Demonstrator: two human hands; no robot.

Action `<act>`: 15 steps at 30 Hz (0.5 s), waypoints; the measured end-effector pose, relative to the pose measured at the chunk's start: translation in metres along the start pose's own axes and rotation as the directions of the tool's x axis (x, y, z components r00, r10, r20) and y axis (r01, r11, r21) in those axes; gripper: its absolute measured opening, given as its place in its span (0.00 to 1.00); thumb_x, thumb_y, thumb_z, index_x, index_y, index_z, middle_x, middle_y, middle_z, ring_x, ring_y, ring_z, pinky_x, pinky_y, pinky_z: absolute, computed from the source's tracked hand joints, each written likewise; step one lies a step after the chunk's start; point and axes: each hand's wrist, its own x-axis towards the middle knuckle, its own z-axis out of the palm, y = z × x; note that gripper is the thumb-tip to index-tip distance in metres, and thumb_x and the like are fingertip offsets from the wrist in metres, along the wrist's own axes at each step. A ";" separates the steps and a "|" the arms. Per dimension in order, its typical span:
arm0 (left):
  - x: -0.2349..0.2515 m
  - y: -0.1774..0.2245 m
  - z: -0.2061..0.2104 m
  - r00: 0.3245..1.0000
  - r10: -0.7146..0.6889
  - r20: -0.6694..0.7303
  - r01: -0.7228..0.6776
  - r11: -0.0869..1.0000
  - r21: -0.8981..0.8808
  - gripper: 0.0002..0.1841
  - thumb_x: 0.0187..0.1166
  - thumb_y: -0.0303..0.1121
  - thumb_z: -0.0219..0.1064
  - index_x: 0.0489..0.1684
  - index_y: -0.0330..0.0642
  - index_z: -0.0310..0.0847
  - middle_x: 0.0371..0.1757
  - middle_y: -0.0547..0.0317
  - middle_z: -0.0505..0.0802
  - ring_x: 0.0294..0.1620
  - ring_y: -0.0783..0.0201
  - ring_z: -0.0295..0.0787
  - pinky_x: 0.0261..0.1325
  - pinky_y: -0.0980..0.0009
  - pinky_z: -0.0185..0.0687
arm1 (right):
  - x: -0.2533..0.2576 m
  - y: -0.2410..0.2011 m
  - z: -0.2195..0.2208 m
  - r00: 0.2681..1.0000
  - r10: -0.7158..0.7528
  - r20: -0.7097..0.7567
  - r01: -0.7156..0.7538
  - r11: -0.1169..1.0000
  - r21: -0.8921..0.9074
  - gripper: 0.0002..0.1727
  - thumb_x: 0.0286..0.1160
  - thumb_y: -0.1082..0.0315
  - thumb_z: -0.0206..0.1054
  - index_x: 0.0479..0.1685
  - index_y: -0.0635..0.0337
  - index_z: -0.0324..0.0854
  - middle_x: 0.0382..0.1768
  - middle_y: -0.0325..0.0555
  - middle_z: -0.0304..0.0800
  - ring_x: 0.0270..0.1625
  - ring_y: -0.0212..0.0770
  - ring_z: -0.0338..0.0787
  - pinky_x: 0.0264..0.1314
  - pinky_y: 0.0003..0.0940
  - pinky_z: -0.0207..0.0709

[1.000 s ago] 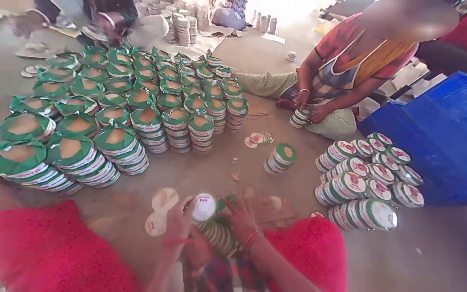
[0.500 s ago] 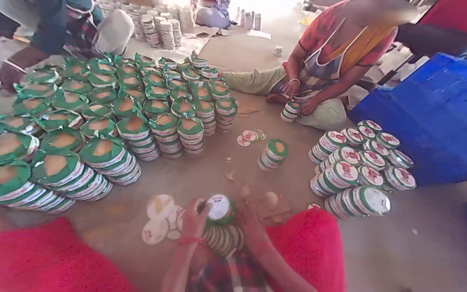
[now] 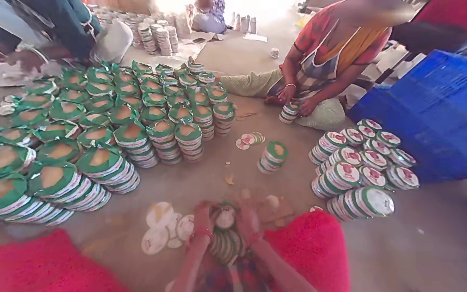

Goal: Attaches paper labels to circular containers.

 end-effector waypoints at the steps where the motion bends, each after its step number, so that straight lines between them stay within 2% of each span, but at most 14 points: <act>1: 0.001 -0.002 0.002 1.000 0.001 -0.006 -0.001 1.000 -0.018 0.13 0.73 0.33 0.77 0.53 0.39 0.92 0.63 0.37 0.88 0.67 0.40 0.82 0.73 0.49 0.74 | -0.003 0.000 0.000 0.999 -0.048 -0.011 0.048 0.998 -0.033 0.34 0.80 0.66 0.66 0.88 0.55 0.66 0.77 0.61 0.78 0.79 0.59 0.78 0.83 0.51 0.70; 4: 0.005 -0.002 0.004 1.000 -0.028 -0.005 0.028 0.999 -0.031 0.18 0.73 0.34 0.78 0.58 0.36 0.89 0.66 0.34 0.86 0.66 0.40 0.84 0.72 0.49 0.77 | -0.007 0.003 0.007 0.967 -0.253 -0.019 0.250 0.963 -0.096 0.31 0.81 0.65 0.64 0.85 0.61 0.69 0.80 0.58 0.77 0.85 0.58 0.72 0.91 0.53 0.57; 6: 0.006 -0.002 0.003 0.999 -0.049 -0.008 0.049 0.998 -0.025 0.25 0.72 0.36 0.79 0.65 0.32 0.84 0.67 0.32 0.85 0.68 0.40 0.83 0.74 0.49 0.75 | -0.006 0.008 0.021 0.923 -0.386 -0.008 0.380 0.911 -0.159 0.33 0.82 0.63 0.64 0.87 0.61 0.67 0.83 0.52 0.75 0.88 0.53 0.70 0.92 0.55 0.56; 7: 0.006 -0.003 0.004 0.999 -0.050 -0.017 0.050 0.998 -0.032 0.27 0.71 0.36 0.79 0.66 0.31 0.82 0.67 0.33 0.86 0.67 0.41 0.84 0.74 0.49 0.76 | -0.006 0.009 0.028 0.903 -0.429 -0.005 0.420 0.888 -0.189 0.33 0.83 0.62 0.63 0.87 0.63 0.66 0.83 0.52 0.74 0.88 0.52 0.70 0.91 0.53 0.58; 9: 0.007 -0.005 0.004 0.998 -0.063 -0.004 0.063 0.997 -0.043 0.27 0.72 0.36 0.78 0.68 0.32 0.81 0.65 0.35 0.87 0.68 0.42 0.85 0.75 0.50 0.75 | -0.005 0.010 0.039 0.911 -0.410 0.043 0.409 0.885 -0.220 0.35 0.86 0.59 0.60 0.89 0.66 0.60 0.86 0.54 0.69 0.89 0.51 0.68 0.93 0.49 0.55; 11: 0.006 -0.005 0.004 0.996 -0.089 0.024 0.090 0.994 -0.056 0.24 0.76 0.36 0.75 0.68 0.32 0.82 0.66 0.37 0.88 0.69 0.44 0.85 0.77 0.51 0.74 | -0.005 0.012 0.045 0.917 -0.396 0.041 0.394 0.891 -0.223 0.35 0.86 0.59 0.59 0.89 0.69 0.59 0.87 0.56 0.68 0.90 0.52 0.67 0.93 0.47 0.54; 15: 0.001 -0.011 0.000 0.988 -0.138 0.071 0.147 0.978 -0.145 0.17 0.83 0.31 0.67 0.68 0.36 0.84 0.69 0.43 0.89 0.73 0.50 0.83 0.81 0.53 0.71 | -0.007 0.015 0.045 0.916 -0.386 0.109 0.400 0.893 -0.204 0.36 0.90 0.58 0.54 0.91 0.70 0.52 0.90 0.57 0.60 0.93 0.51 0.58 0.96 0.46 0.46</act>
